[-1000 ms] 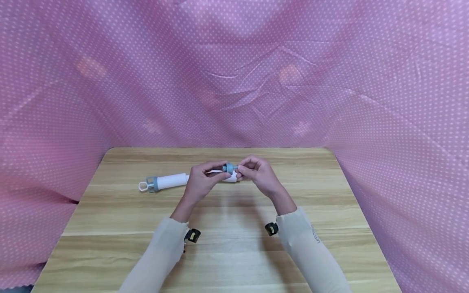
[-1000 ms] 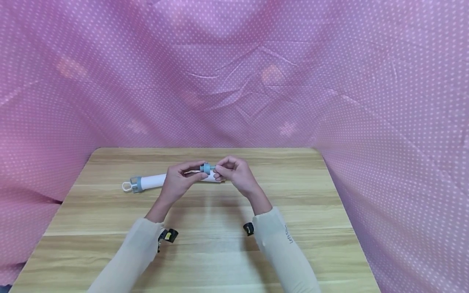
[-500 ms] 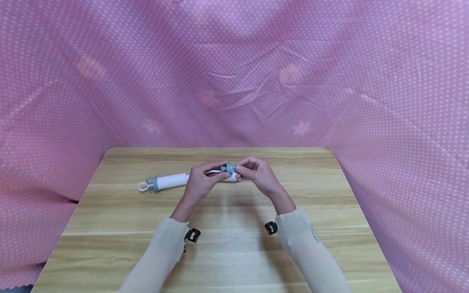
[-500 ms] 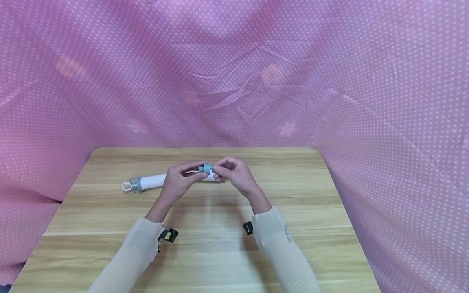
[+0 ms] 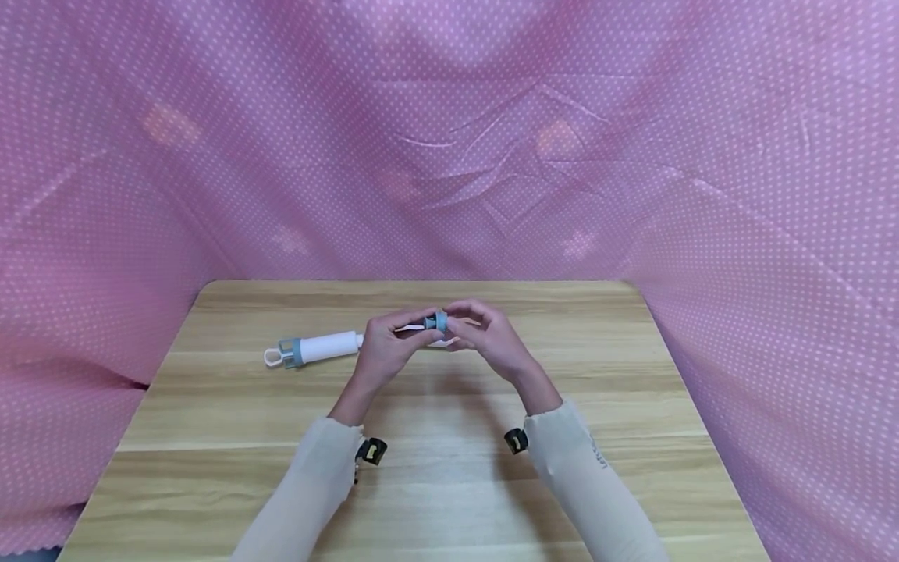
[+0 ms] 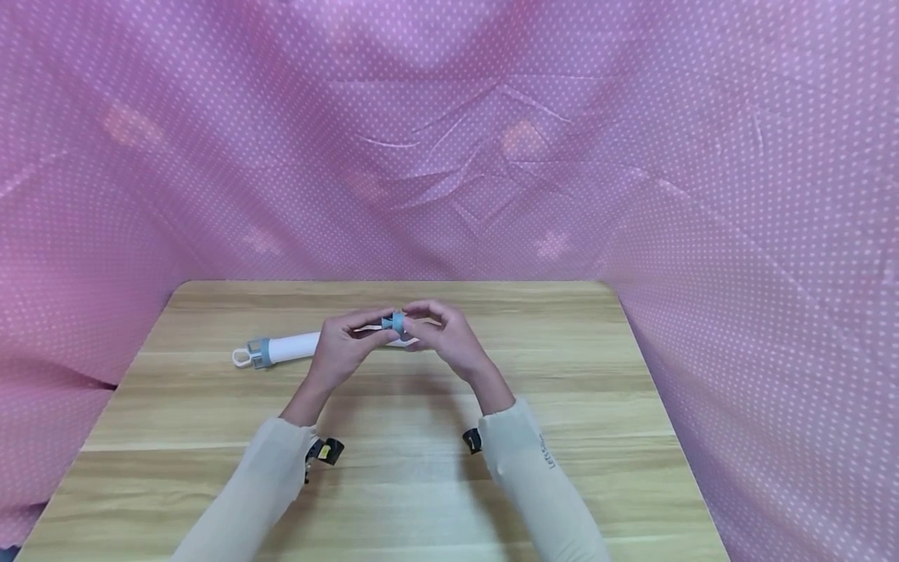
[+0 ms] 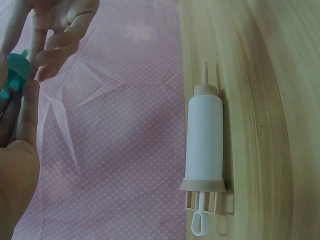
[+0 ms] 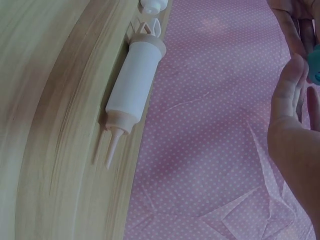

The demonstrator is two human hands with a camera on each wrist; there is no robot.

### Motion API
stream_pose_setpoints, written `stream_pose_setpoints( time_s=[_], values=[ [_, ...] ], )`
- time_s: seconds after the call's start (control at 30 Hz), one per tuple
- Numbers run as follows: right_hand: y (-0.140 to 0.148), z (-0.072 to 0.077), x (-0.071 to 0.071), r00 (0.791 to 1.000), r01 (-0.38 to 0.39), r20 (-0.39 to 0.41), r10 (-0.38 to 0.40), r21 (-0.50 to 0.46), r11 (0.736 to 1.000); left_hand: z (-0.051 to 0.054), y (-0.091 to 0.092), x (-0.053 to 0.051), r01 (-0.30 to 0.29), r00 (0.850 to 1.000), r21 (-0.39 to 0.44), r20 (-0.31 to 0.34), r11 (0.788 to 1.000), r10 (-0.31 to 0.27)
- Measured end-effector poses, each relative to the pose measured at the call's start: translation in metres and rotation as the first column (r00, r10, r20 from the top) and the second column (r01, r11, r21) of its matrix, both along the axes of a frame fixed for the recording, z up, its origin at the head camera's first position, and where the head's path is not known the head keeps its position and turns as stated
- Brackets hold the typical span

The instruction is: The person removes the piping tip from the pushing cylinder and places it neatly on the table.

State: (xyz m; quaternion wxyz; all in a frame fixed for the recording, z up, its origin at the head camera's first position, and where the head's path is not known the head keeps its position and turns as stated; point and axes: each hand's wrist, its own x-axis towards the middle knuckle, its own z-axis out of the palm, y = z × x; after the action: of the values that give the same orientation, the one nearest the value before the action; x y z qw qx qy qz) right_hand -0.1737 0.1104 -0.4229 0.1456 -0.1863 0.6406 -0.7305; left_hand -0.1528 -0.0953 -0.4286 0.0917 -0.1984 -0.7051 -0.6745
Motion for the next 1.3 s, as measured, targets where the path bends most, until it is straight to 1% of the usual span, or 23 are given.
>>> stream_pose_setpoints(
  time_s=[0.13, 0.3, 0.5, 0.7, 0.8, 1.03, 1.23, 1.3],
  values=[
    [-0.0024, 0.0006, 0.001, 1.0, -0.015, -0.007, 0.015, -0.019, 1.0, -0.0007, 0.0011, 0.0003, 0.005, 1.0, 0.009, -0.005, 1.0, -0.005],
    [-0.004, 0.0025, 0.0014, 1.0, 0.014, -0.004, -0.014, -0.023, 1.0, -0.0012, 0.0018, -0.0008, -0.002, 1.0, 0.016, 0.001, 1.0, 0.002],
    [-0.0034, 0.0057, 0.0024, 1.0, 0.027, -0.008, -0.028, -0.02, 0.999, -0.0009, 0.0046, -0.0004, -0.013, 1.0, 0.022, 0.015, 1.0, 0.013],
    [-0.0017, 0.0032, 0.0033, 1.0, 0.027, 0.006, -0.027, -0.015, 1.0, -0.0025, 0.0064, 0.0013, -0.02, 1.0, 0.014, 0.02, 1.0, 0.02],
    [-0.0008, 0.0025, 0.0035, 1.0, 0.028, 0.0, -0.028, -0.008, 1.0, -0.0029, 0.0071, 0.0017, -0.023, 0.999, 0.014, 0.022, 1.0, 0.023],
    [-0.0002, 0.0019, 0.0033, 1.0, 0.022, 0.0, -0.022, -0.006, 1.0, -0.0051, 0.0068, 0.0009, -0.019, 1.0, 0.019, 0.011, 1.0, 0.019],
    [0.0011, 0.002, 0.004, 1.0, 0.01, -0.018, -0.01, -0.001, 1.0, -0.0063, 0.0057, 0.0012, -0.022, 1.0, 0.019, 0.017, 1.0, 0.022],
    [0.0018, 0.0019, 0.0039, 1.0, 0.009, -0.024, -0.009, 0.005, 1.0, -0.0065, 0.0043, 0.0018, -0.031, 0.999, 0.014, 0.031, 0.999, 0.03]
  ],
)
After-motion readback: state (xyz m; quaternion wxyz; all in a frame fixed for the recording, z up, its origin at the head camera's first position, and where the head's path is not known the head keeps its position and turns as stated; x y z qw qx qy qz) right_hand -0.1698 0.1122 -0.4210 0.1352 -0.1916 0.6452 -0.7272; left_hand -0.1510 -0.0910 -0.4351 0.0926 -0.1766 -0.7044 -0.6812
